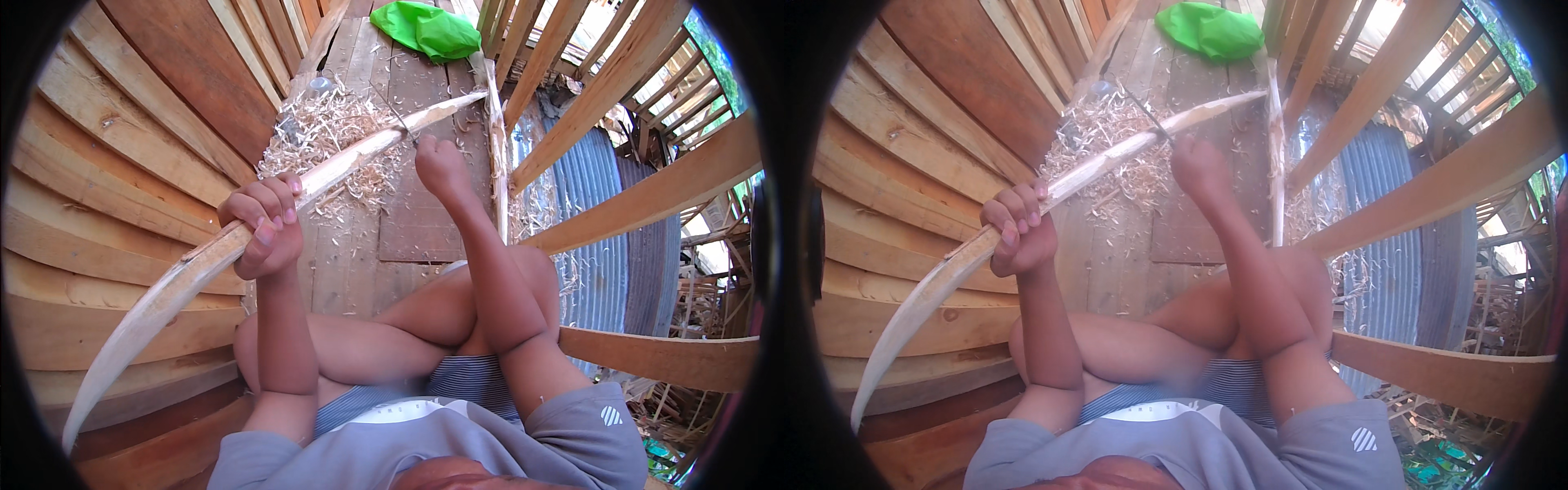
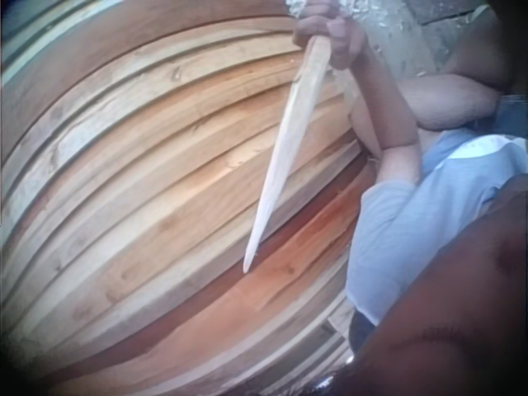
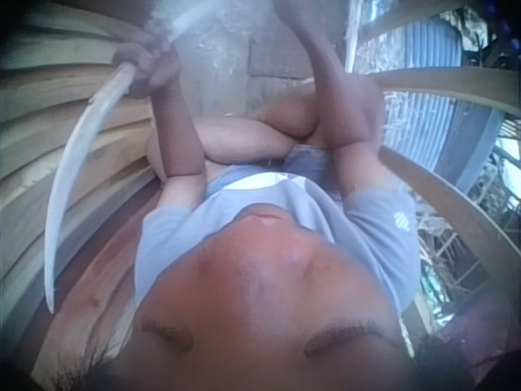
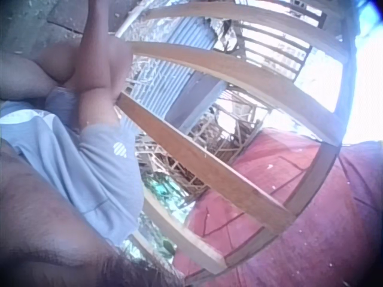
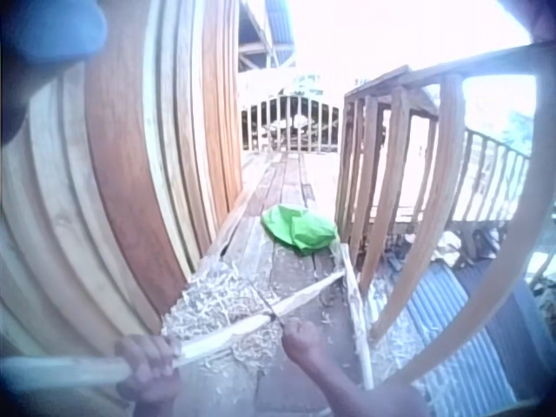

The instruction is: The person sits on the floor and uses a knife to shave and shape a long piece of wood. They hold the wood with one hand and carefully remove thin layers with the other, creating wood shavings on the floor.

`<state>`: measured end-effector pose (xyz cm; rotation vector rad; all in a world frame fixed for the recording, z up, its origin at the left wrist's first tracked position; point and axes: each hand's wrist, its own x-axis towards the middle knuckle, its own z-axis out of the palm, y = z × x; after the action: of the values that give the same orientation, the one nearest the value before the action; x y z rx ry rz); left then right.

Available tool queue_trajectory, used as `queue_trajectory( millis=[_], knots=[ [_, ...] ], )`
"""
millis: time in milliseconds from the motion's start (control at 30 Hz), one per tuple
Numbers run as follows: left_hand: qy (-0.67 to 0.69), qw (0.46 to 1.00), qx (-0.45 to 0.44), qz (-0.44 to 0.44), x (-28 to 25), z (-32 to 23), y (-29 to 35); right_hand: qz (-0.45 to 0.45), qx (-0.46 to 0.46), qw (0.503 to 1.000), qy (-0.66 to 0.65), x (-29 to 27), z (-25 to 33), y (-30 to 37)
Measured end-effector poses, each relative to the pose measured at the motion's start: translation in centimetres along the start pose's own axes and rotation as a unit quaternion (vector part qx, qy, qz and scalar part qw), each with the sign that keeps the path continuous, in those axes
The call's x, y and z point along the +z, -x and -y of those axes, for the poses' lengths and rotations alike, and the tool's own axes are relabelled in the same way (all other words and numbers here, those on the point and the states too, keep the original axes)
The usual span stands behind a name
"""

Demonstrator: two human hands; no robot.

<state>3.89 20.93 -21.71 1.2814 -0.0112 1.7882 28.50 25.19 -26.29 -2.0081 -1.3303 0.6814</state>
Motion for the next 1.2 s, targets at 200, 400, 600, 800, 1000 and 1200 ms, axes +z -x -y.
queue_trajectory(
  millis=[200, 400, 600, 800, 1000, 1200],
  knots=[
    [-0.021, 0.999, -0.023, 0.029, -0.5, -0.3, 0.1, -0.044, -0.065, 0.996, -0.048, -0.3, 1.8, 2.4],
    [-0.010, 1.000, 0.001, 0.001, -0.3, -0.5, 0.5, -0.057, -0.098, 0.994, 0.003, 1.7, 4.0, 4.1],
    [0.019, 1.000, 0.000, 0.017, 2.1, 0.9, -0.2, -0.101, 0.022, 0.994, 0.028, -1.2, -8.3, -6.0],
    [-0.012, 1.000, 0.008, 0.004, 0.6, -0.4, 0.8, 0.064, -0.051, 0.996, 0.044, -0.6, 5.3, 5.2],
    [0.024, 0.994, -0.008, -0.109, -0.5, 0.2, 0.8, -0.067, -0.123, 0.990, 0.011, 1.4, 4.2, 2.7],
    [0.004, 0.984, -0.005, -0.178, -0.2, 0.8, 1.1, -0.153, -0.083, 0.985, 0.008, 3.0, 0.6, -0.8]
  ],
)
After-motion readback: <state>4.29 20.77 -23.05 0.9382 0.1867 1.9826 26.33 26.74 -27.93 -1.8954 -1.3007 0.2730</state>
